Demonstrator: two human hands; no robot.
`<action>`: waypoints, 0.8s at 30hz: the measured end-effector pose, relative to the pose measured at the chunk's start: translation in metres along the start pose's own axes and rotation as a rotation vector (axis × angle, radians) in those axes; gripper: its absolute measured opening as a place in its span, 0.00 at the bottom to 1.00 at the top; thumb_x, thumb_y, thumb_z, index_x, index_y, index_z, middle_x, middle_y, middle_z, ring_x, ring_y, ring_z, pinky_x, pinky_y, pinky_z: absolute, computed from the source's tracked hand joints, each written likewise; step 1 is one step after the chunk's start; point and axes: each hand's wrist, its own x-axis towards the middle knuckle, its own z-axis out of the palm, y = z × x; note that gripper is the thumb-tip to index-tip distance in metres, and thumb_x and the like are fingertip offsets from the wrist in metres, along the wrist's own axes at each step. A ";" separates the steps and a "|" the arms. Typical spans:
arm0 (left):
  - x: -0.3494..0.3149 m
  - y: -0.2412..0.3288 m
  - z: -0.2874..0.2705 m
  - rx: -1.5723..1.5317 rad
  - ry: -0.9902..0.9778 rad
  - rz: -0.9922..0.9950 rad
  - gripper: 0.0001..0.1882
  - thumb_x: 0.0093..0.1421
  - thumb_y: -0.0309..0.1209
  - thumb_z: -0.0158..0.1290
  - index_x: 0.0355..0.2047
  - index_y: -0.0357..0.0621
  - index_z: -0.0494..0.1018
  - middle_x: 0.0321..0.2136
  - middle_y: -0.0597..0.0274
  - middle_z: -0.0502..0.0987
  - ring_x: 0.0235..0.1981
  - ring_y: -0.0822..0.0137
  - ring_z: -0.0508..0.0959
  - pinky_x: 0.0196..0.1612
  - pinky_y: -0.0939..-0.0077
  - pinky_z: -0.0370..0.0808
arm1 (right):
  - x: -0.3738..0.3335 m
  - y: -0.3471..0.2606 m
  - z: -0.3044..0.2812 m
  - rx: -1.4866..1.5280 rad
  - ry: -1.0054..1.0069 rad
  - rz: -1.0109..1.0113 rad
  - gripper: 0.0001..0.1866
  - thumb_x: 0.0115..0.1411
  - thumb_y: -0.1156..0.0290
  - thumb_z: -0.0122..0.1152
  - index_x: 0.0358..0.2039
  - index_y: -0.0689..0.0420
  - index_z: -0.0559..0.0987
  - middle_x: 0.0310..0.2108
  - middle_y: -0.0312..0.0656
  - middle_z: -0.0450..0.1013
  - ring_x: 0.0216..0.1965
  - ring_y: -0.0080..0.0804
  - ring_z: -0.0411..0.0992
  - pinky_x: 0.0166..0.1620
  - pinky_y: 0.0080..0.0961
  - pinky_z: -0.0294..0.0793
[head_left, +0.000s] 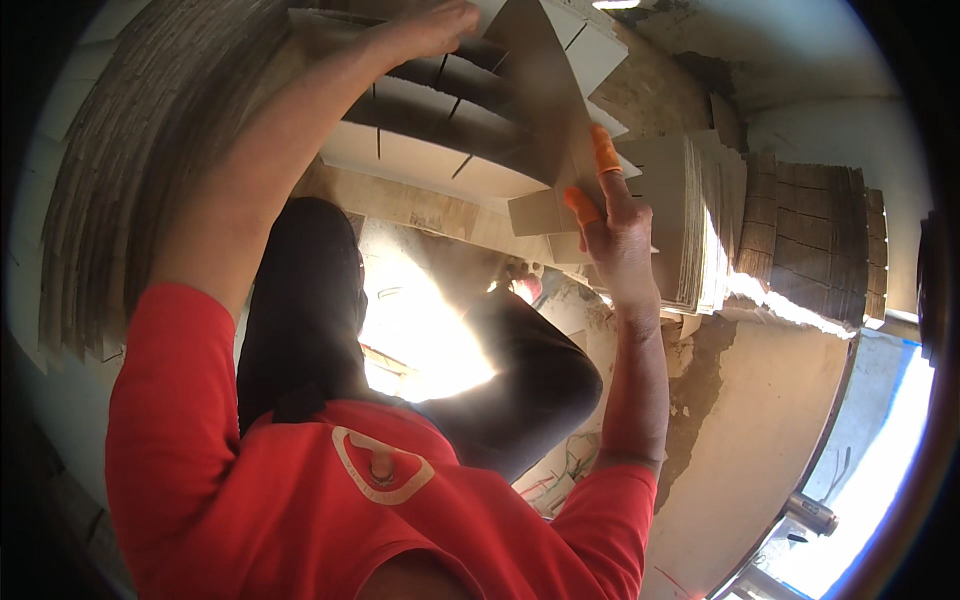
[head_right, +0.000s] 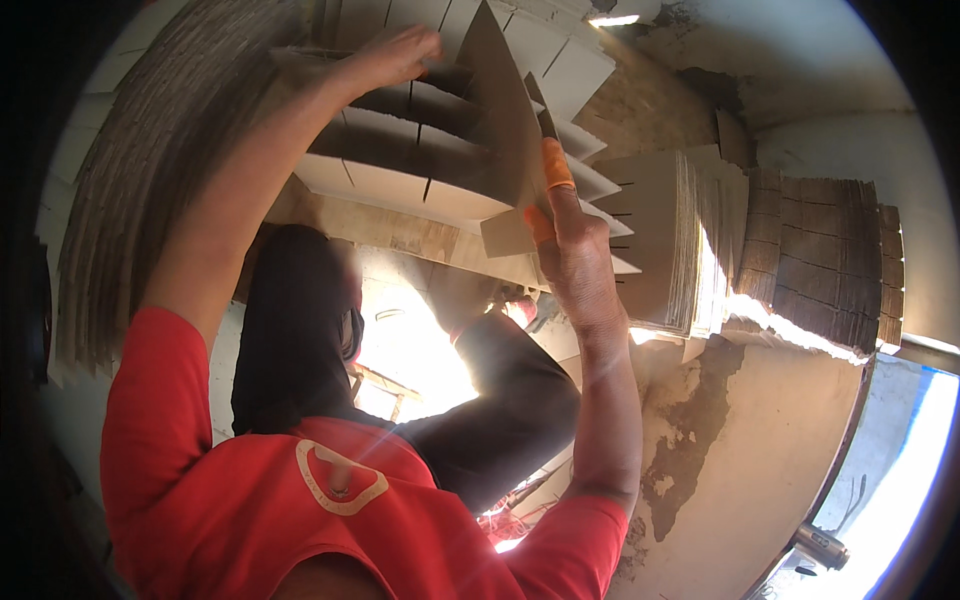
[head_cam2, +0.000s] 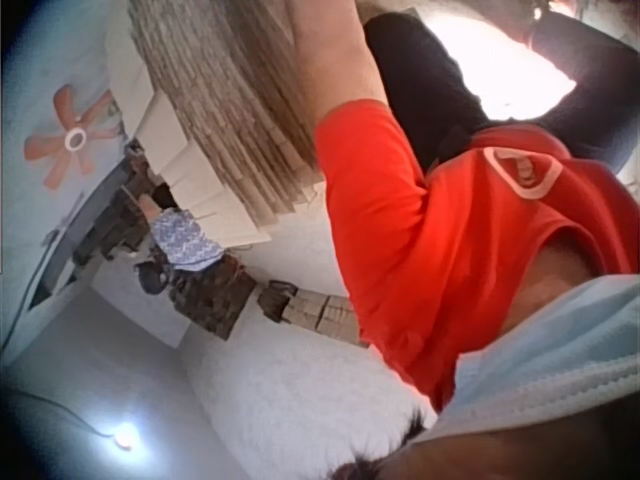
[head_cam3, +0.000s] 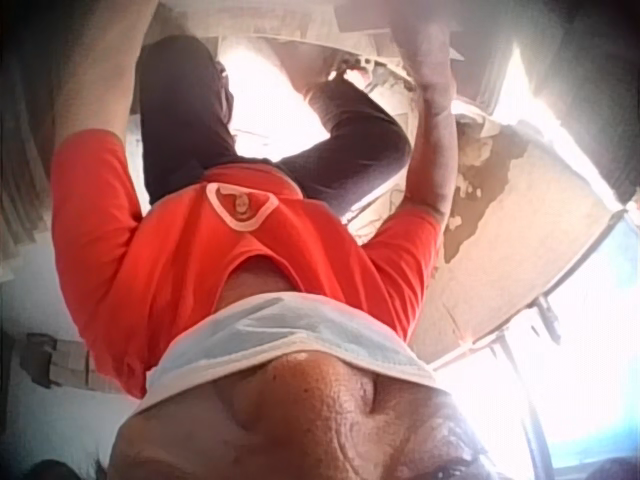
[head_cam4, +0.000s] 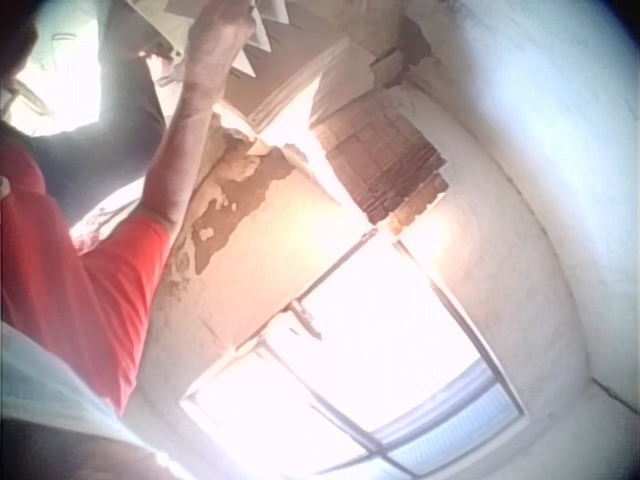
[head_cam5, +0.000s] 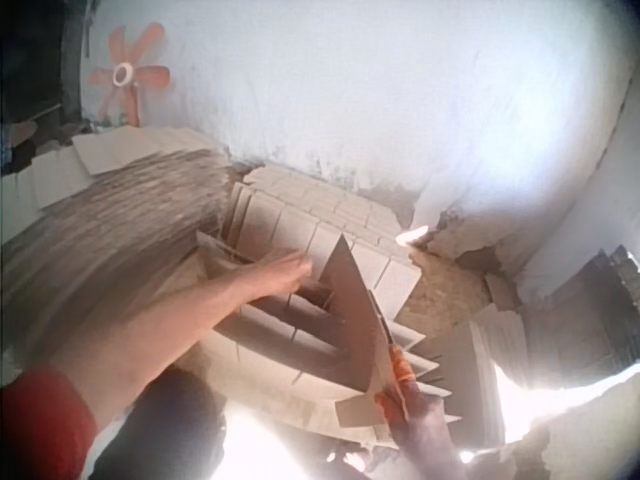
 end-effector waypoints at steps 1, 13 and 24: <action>-0.001 0.001 0.000 0.013 0.014 -0.020 0.15 0.48 0.23 0.59 0.36 0.43 0.68 0.36 0.55 0.70 0.42 0.52 0.71 0.41 0.63 0.70 | -0.001 0.000 0.002 -0.014 0.033 -0.054 0.37 0.54 0.86 0.55 0.63 0.54 0.57 0.34 0.52 0.74 0.29 0.40 0.75 0.38 0.24 0.75; 0.000 0.010 -0.001 -0.022 -0.003 -0.093 0.15 0.48 0.22 0.59 0.36 0.43 0.68 0.38 0.55 0.71 0.41 0.52 0.72 0.40 0.65 0.70 | -0.015 0.011 0.031 -0.063 0.199 -0.165 0.34 0.58 0.82 0.53 0.64 0.57 0.54 0.14 0.43 0.65 0.13 0.34 0.64 0.21 0.19 0.65; 0.003 0.013 -0.009 -0.095 0.002 0.025 0.13 0.48 0.20 0.57 0.33 0.39 0.66 0.34 0.55 0.70 0.39 0.54 0.71 0.38 0.66 0.69 | 0.000 0.027 0.042 -0.146 -0.106 -0.141 0.37 0.54 0.80 0.59 0.63 0.54 0.57 0.25 0.54 0.73 0.17 0.45 0.68 0.22 0.40 0.64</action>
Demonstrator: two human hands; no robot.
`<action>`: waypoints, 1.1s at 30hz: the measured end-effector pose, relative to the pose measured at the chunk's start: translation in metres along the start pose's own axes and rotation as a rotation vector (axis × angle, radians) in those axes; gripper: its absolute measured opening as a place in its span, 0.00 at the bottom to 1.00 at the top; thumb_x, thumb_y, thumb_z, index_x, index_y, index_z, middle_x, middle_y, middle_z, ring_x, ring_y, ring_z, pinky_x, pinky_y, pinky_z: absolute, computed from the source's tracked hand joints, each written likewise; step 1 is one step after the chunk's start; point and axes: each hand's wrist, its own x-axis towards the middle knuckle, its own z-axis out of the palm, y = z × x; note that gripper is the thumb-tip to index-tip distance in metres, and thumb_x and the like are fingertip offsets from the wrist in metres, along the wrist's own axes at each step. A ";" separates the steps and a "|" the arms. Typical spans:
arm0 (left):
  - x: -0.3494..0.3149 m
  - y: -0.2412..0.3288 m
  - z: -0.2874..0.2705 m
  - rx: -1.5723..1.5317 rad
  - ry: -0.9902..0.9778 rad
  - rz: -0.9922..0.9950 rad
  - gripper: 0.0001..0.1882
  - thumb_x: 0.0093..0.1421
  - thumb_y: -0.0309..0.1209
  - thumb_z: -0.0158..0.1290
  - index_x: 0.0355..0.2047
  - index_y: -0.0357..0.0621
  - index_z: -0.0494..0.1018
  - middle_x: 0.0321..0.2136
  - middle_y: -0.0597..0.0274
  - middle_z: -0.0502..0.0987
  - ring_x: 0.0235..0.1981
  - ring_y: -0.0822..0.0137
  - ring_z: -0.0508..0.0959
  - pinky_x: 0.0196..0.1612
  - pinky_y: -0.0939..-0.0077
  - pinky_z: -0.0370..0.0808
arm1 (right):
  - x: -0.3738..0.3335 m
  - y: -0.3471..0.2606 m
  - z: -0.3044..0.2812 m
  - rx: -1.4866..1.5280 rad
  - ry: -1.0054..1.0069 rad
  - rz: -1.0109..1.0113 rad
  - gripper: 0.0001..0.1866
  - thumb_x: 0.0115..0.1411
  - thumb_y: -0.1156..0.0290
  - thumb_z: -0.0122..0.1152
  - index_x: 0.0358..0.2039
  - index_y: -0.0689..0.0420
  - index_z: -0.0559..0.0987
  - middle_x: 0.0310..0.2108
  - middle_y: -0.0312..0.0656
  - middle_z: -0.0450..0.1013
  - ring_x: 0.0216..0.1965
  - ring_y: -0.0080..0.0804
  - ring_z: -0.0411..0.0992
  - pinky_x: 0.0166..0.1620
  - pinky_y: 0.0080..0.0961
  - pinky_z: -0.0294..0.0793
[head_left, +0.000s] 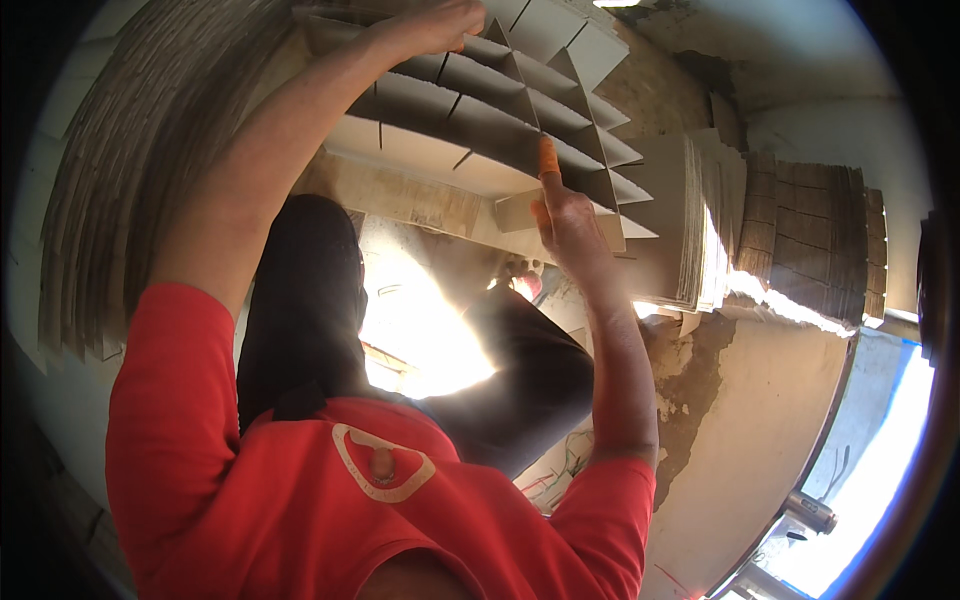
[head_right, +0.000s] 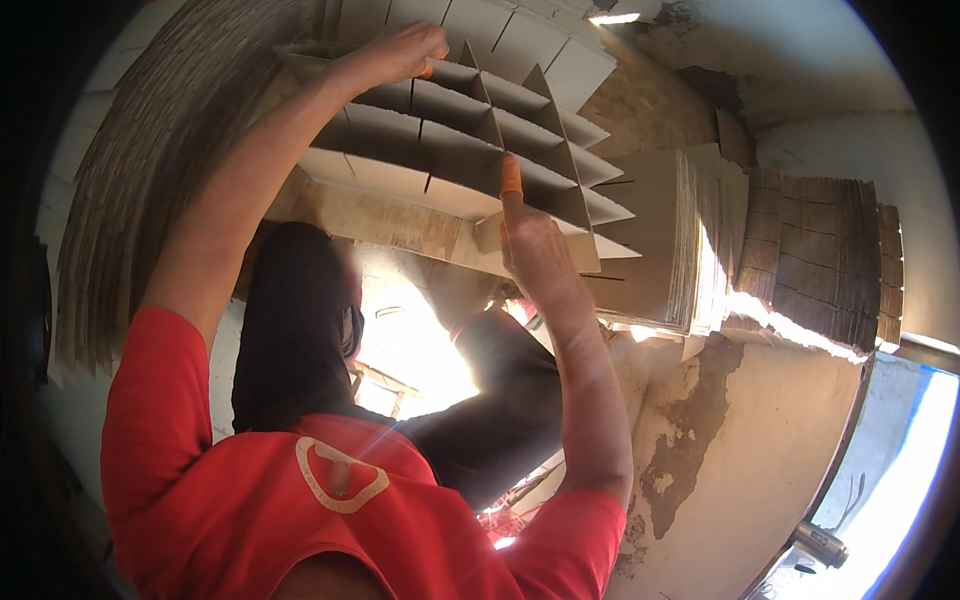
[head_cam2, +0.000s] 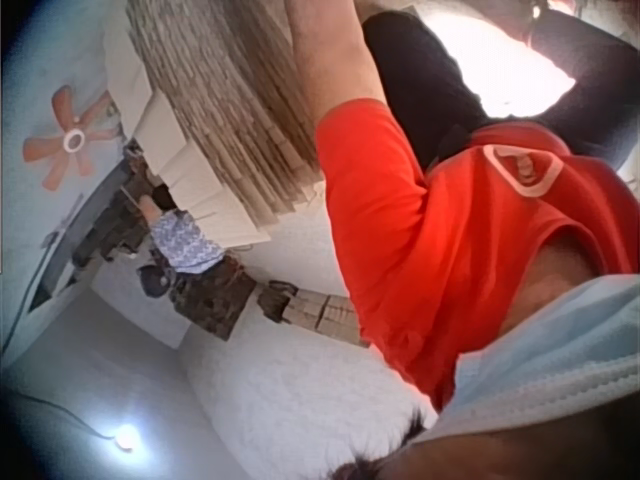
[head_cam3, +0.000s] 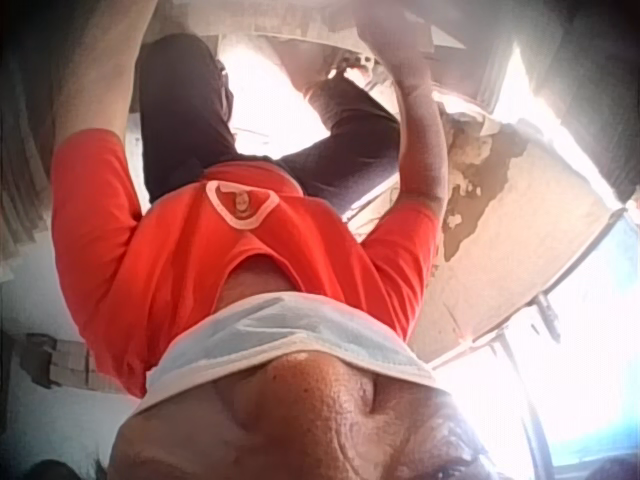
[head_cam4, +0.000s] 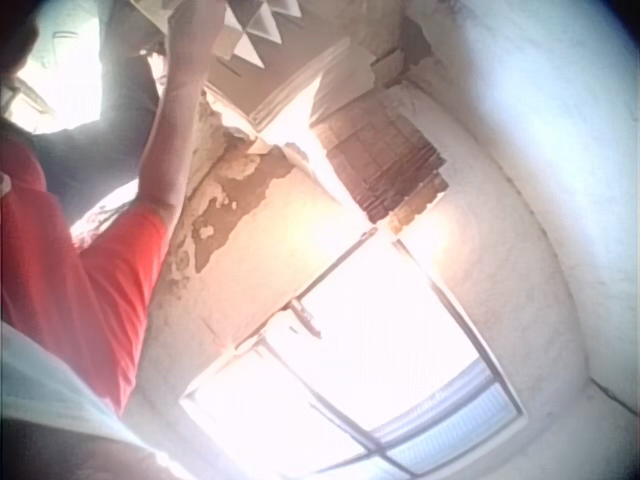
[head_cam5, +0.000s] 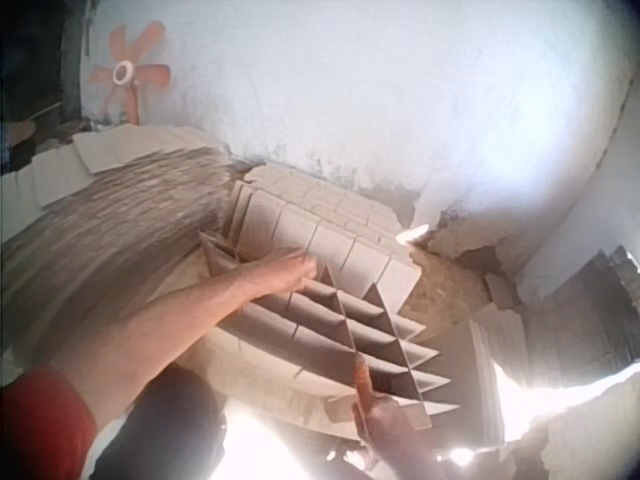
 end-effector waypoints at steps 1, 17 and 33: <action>0.001 0.000 -0.002 0.038 -0.036 -0.056 0.13 0.48 0.20 0.57 0.33 0.39 0.67 0.35 0.55 0.70 0.40 0.54 0.71 0.39 0.66 0.69 | 0.001 0.000 0.002 -0.009 0.031 -0.029 0.36 0.53 0.79 0.61 0.62 0.55 0.59 0.23 0.53 0.72 0.16 0.42 0.67 0.22 0.38 0.65; -0.089 0.103 -0.103 -0.175 0.401 -0.249 0.20 0.56 0.23 0.56 0.50 0.39 0.72 0.45 0.58 0.77 0.49 0.68 0.74 0.52 0.75 0.69 | -0.092 0.118 -0.046 -0.781 0.346 0.637 0.28 0.47 0.61 0.68 0.47 0.57 0.71 0.37 0.47 0.70 0.41 0.46 0.67 0.41 0.40 0.69; -0.160 0.145 -0.081 -0.392 0.439 -0.278 0.16 0.52 0.20 0.59 0.43 0.33 0.75 0.40 0.57 0.79 0.43 0.68 0.77 0.47 0.77 0.72 | -0.083 0.112 -0.090 -0.194 0.634 0.874 0.15 0.59 0.57 0.56 0.28 0.56 0.80 0.23 0.49 0.74 0.28 0.45 0.71 0.34 0.37 0.67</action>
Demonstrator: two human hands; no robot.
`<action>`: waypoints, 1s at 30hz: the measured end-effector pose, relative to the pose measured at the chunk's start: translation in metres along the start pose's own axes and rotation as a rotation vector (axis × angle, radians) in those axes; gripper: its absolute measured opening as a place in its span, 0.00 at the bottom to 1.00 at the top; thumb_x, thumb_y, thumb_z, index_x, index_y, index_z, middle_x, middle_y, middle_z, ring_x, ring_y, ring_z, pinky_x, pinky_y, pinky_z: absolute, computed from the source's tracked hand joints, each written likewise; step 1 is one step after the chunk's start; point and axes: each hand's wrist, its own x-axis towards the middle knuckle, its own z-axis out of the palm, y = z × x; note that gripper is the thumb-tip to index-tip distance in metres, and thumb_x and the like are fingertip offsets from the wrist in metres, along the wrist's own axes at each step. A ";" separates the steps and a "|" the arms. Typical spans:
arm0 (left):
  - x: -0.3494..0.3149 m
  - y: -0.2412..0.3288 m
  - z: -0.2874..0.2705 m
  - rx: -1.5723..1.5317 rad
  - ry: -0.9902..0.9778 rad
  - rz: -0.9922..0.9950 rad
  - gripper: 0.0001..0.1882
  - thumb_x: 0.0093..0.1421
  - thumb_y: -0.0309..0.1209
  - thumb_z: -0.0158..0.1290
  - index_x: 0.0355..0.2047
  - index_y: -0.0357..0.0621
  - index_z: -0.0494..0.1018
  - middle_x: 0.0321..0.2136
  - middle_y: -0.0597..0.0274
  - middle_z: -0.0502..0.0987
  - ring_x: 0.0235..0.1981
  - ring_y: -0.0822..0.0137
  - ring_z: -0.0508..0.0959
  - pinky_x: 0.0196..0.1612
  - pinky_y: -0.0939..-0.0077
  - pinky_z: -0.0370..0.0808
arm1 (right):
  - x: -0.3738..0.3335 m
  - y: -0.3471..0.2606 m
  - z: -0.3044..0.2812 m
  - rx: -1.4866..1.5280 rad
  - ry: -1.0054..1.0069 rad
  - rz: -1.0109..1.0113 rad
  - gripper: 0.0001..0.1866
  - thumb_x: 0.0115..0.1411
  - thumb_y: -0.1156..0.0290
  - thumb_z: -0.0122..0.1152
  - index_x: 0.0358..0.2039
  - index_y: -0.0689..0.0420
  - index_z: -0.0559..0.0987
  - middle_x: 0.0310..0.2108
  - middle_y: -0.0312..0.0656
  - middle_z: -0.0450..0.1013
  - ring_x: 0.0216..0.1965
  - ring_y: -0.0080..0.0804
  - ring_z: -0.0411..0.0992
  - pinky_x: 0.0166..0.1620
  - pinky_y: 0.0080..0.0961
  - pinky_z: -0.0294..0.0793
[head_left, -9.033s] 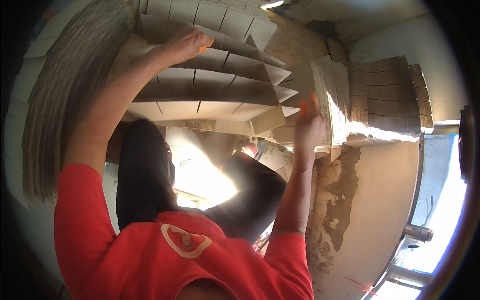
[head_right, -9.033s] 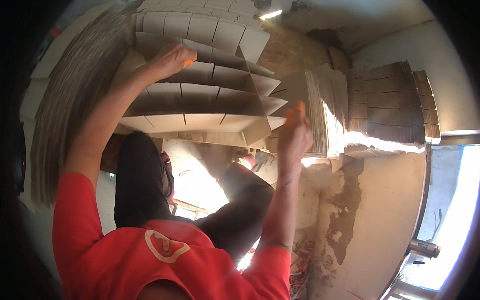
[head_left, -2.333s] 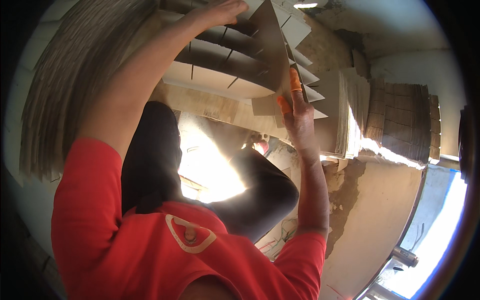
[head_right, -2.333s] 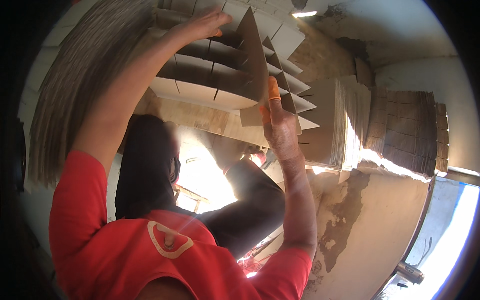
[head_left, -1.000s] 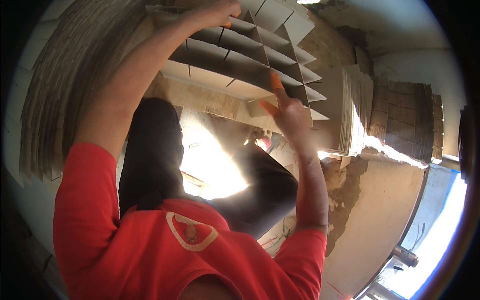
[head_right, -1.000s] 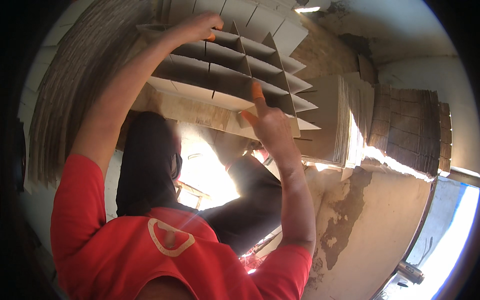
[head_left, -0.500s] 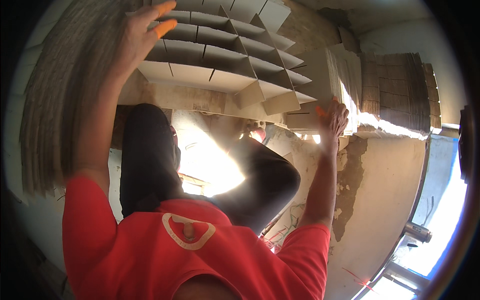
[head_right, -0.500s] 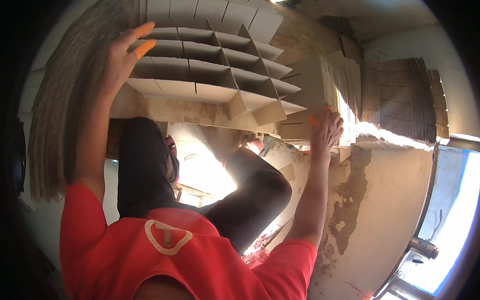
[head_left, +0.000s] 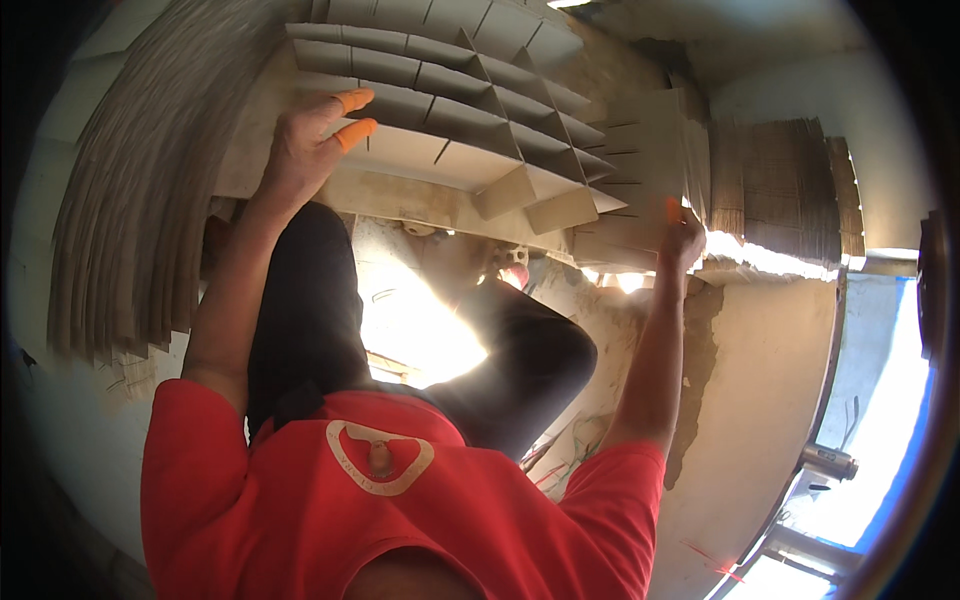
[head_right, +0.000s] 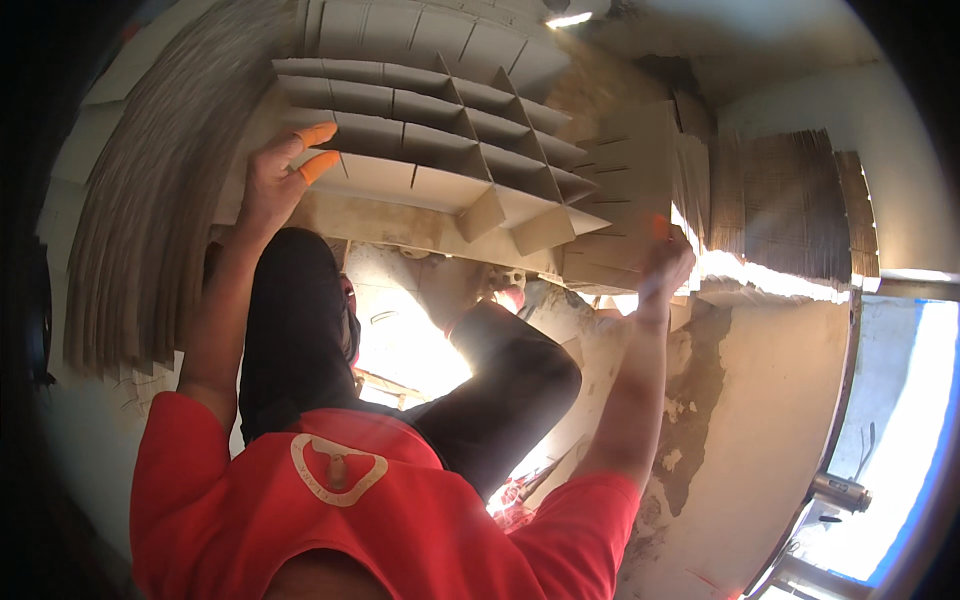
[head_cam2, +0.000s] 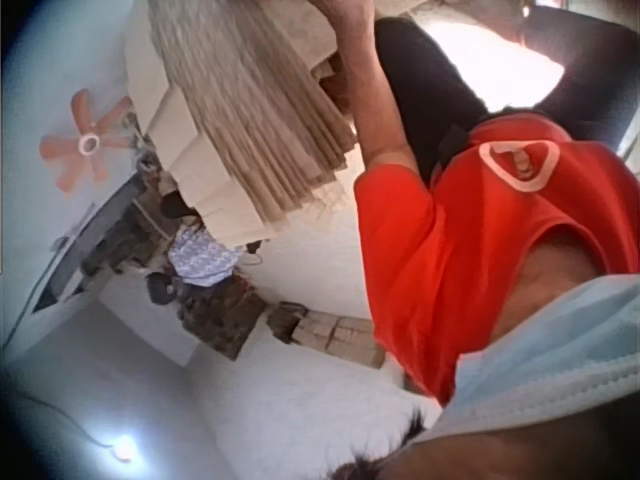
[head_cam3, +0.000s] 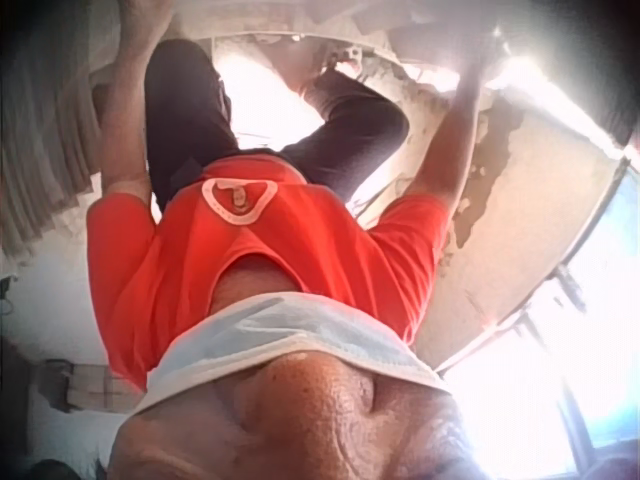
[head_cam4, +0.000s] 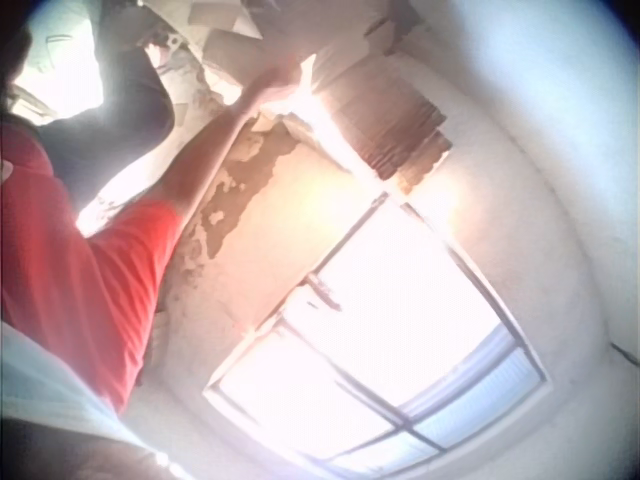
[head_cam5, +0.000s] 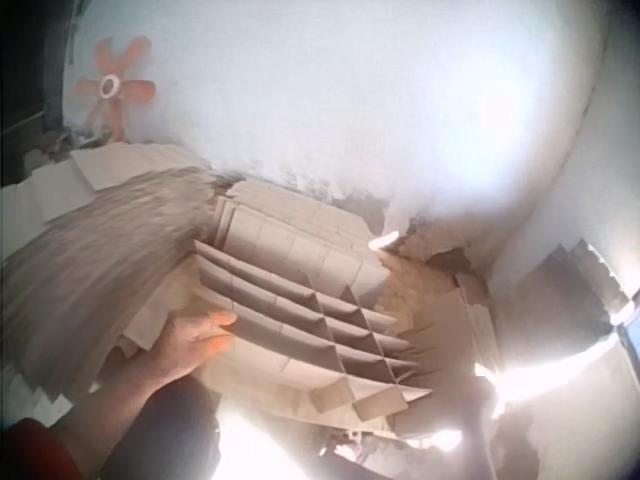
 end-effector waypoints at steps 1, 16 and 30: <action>-0.001 0.002 0.001 0.010 0.002 0.000 0.17 0.51 0.21 0.60 0.42 0.33 0.75 0.40 0.56 0.79 0.43 0.67 0.77 0.47 0.76 0.72 | -0.007 -0.018 -0.008 -0.049 0.105 -0.013 0.14 0.62 0.61 0.53 0.31 0.56 0.81 0.25 0.48 0.76 0.26 0.37 0.71 0.33 0.34 0.68; -0.002 -0.025 0.034 0.156 -0.172 0.258 0.12 0.46 0.19 0.60 0.33 0.37 0.75 0.29 0.57 0.78 0.31 0.58 0.75 0.37 0.66 0.72 | -0.057 -0.199 -0.029 0.527 -0.200 -0.643 0.22 0.54 0.76 0.64 0.51 0.59 0.75 0.17 0.26 0.63 0.21 0.11 0.57 0.25 0.08 0.59; 0.001 -0.032 0.043 0.092 -0.136 0.200 0.08 0.43 0.17 0.52 0.26 0.40 0.72 0.19 0.62 0.74 0.28 0.60 0.74 0.30 0.66 0.71 | -0.063 -0.216 -0.010 0.494 -0.234 -0.630 0.22 0.56 0.76 0.62 0.53 0.58 0.74 0.20 0.22 0.60 0.23 0.10 0.56 0.28 0.05 0.55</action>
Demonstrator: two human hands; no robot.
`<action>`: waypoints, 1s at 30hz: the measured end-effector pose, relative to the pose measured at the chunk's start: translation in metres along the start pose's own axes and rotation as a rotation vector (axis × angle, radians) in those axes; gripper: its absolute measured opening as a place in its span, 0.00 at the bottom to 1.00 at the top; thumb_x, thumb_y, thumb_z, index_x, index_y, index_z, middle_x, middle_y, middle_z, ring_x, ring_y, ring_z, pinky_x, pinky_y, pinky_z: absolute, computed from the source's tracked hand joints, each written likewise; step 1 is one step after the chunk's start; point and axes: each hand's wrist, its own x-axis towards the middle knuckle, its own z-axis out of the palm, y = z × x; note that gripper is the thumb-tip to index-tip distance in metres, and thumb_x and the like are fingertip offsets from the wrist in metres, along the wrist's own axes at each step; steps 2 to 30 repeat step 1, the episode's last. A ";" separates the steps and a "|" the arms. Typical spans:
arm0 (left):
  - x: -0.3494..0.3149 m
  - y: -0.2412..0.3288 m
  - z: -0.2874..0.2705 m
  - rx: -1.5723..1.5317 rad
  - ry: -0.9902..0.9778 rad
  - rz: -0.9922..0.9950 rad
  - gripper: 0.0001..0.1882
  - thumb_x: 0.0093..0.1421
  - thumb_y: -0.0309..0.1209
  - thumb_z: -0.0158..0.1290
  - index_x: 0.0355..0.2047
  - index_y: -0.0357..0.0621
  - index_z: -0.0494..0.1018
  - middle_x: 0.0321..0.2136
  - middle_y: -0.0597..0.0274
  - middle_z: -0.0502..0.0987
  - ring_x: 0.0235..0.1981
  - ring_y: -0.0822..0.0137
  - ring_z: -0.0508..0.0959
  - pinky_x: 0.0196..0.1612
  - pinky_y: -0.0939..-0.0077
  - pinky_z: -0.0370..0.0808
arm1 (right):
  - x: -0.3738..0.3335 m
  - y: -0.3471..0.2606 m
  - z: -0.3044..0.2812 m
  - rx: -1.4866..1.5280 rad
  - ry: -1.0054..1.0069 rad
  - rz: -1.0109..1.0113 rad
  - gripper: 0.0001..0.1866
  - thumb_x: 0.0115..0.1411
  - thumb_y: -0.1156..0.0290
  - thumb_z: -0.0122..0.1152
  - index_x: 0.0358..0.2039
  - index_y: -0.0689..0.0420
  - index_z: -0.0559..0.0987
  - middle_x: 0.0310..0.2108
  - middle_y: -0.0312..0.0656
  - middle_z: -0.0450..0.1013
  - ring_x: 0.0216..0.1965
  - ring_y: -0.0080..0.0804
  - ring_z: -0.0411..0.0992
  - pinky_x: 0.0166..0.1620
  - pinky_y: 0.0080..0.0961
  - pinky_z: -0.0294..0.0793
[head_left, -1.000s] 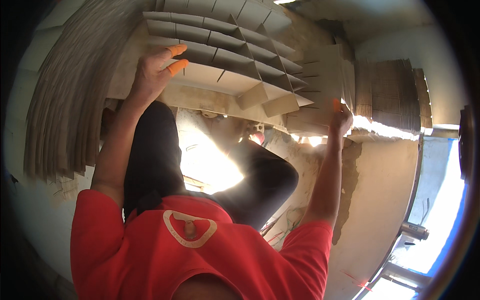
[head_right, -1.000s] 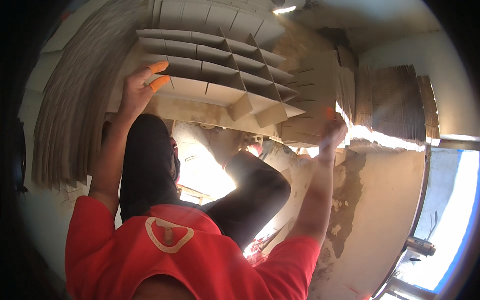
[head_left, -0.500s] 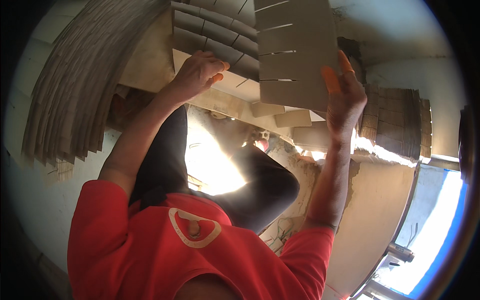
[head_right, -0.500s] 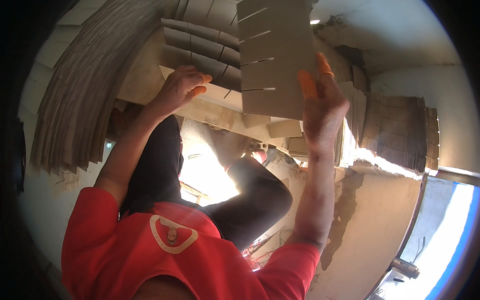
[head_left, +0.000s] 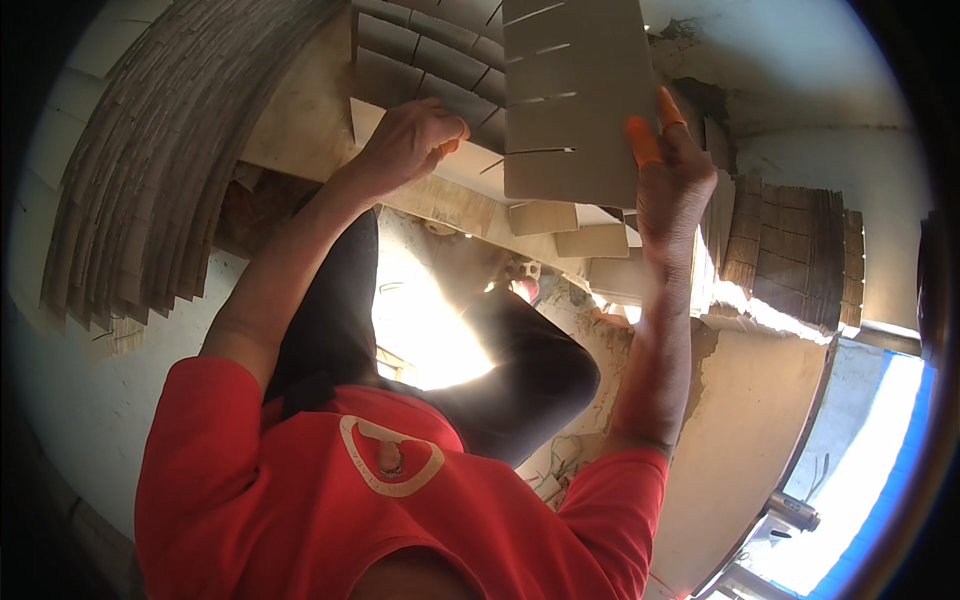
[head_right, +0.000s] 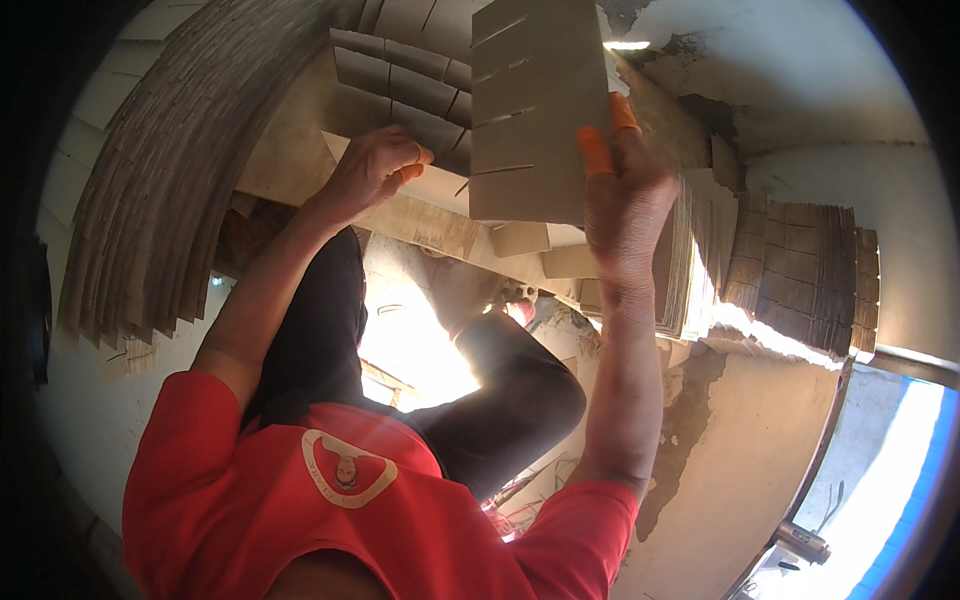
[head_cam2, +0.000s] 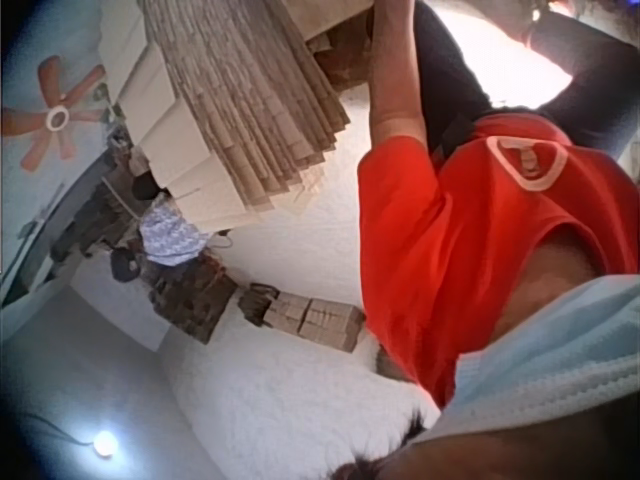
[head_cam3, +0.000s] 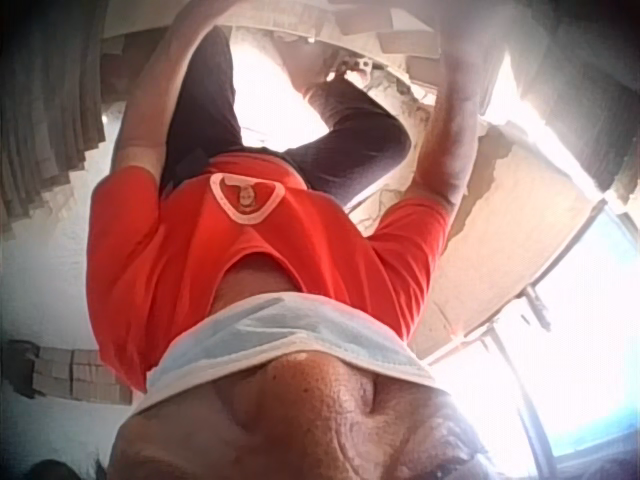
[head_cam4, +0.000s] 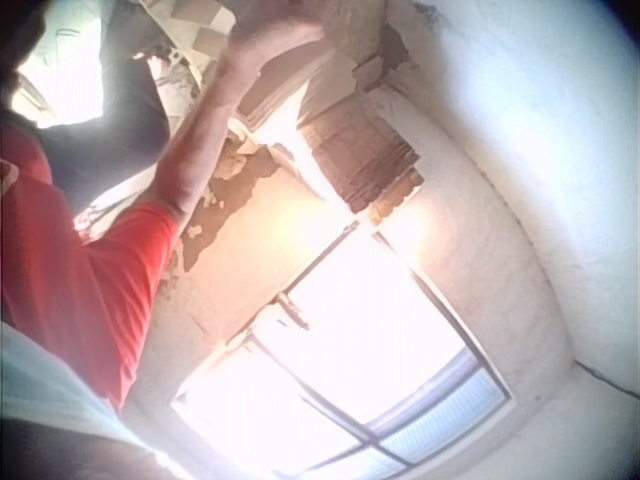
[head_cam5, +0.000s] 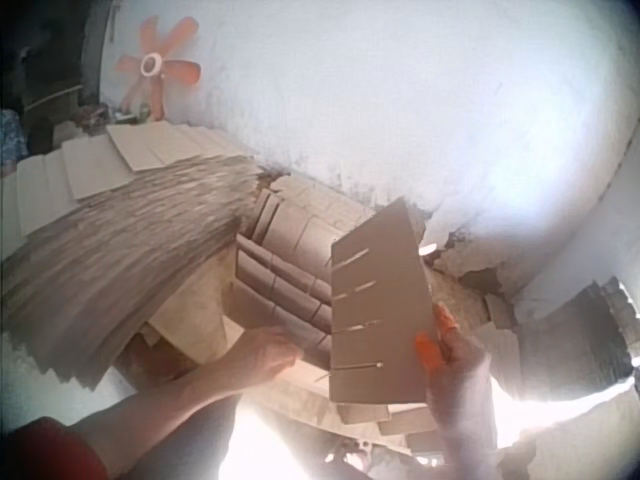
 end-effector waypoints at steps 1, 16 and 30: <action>0.001 0.001 0.000 -0.010 -0.002 -0.008 0.08 0.43 0.17 0.52 0.26 0.40 0.72 0.19 0.62 0.74 0.28 0.59 0.74 0.30 0.66 0.71 | 0.000 0.004 0.003 -0.016 -0.012 -0.005 0.22 0.56 0.76 0.62 0.52 0.58 0.74 0.21 0.23 0.62 0.24 0.10 0.57 0.29 0.05 0.55; 0.001 0.001 0.000 -0.010 -0.002 -0.008 0.08 0.43 0.17 0.52 0.26 0.40 0.72 0.19 0.62 0.74 0.28 0.59 0.74 0.30 0.66 0.71 | 0.000 0.004 0.003 -0.016 -0.012 -0.005 0.22 0.56 0.76 0.62 0.52 0.58 0.74 0.21 0.23 0.62 0.24 0.10 0.57 0.29 0.05 0.55; 0.001 0.001 0.000 -0.010 -0.002 -0.008 0.08 0.43 0.17 0.52 0.26 0.40 0.72 0.19 0.62 0.74 0.28 0.59 0.74 0.30 0.66 0.71 | 0.000 0.004 0.003 -0.016 -0.012 -0.005 0.22 0.56 0.76 0.62 0.52 0.58 0.74 0.21 0.23 0.62 0.24 0.10 0.57 0.29 0.05 0.55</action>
